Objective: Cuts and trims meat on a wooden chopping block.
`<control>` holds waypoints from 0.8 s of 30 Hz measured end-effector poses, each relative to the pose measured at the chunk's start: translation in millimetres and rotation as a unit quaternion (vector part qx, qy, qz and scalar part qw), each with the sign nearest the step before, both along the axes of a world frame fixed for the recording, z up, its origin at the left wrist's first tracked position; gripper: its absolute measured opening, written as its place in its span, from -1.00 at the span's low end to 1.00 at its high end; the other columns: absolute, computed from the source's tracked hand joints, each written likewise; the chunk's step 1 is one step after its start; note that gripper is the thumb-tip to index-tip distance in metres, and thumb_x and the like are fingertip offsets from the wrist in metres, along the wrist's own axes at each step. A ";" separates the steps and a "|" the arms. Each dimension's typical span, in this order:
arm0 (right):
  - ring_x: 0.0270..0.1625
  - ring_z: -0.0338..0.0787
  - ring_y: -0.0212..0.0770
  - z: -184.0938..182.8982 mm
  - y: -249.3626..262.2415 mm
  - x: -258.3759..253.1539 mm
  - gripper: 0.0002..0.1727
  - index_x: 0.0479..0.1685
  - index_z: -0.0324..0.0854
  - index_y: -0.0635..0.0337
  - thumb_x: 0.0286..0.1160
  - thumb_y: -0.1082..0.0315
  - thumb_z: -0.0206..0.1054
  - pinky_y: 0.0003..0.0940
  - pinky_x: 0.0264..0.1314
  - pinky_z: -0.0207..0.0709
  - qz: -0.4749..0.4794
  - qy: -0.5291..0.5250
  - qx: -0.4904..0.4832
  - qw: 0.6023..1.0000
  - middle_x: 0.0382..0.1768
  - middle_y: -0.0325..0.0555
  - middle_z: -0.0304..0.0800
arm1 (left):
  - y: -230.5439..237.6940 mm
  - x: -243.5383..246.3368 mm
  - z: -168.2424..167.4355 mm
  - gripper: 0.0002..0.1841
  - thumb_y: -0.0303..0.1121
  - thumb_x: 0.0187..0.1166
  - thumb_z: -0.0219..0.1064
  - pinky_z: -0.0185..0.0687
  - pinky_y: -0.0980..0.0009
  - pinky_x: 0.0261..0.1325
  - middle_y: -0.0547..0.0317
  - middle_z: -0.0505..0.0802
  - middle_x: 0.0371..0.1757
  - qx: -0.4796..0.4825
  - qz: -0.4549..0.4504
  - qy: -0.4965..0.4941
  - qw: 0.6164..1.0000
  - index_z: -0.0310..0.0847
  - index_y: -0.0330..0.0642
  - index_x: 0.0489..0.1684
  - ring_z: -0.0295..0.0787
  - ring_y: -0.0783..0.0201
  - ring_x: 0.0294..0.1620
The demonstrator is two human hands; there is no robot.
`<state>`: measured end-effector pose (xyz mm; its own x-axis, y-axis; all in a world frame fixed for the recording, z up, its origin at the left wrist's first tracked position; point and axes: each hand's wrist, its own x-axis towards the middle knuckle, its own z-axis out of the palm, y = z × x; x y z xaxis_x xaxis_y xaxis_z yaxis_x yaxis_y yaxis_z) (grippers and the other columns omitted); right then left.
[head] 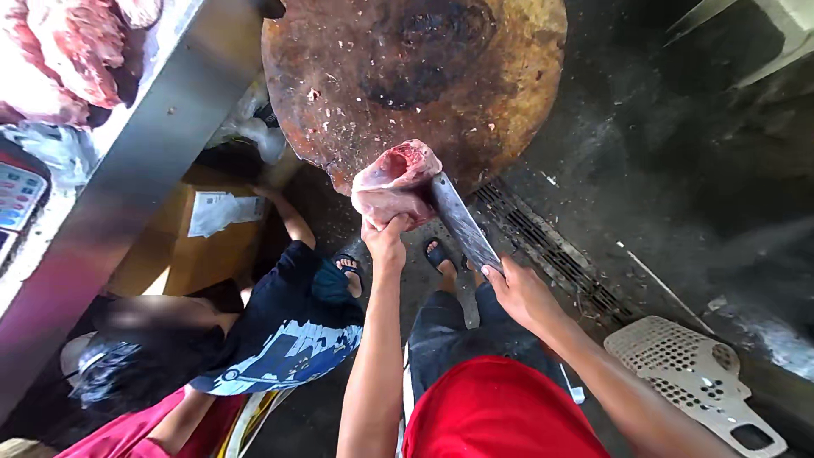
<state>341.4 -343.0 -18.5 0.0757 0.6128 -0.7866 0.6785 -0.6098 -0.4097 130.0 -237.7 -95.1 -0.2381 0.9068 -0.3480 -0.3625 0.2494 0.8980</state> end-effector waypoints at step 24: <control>-0.45 0.75 -0.14 -11.4 -10.3 12.2 -0.46 0.34 0.53 0.18 0.83 -0.11 0.04 -0.11 -0.30 0.71 -0.070 0.078 0.019 0.994 -0.25 0.01 0.69 | -4.6 -2.5 3.9 -0.68 -0.70 0.20 0.41 0.83 0.23 -0.18 0.13 0.88 -0.30 -0.031 -0.102 0.065 0.992 0.68 -0.18 -0.10 0.84 0.24 -0.35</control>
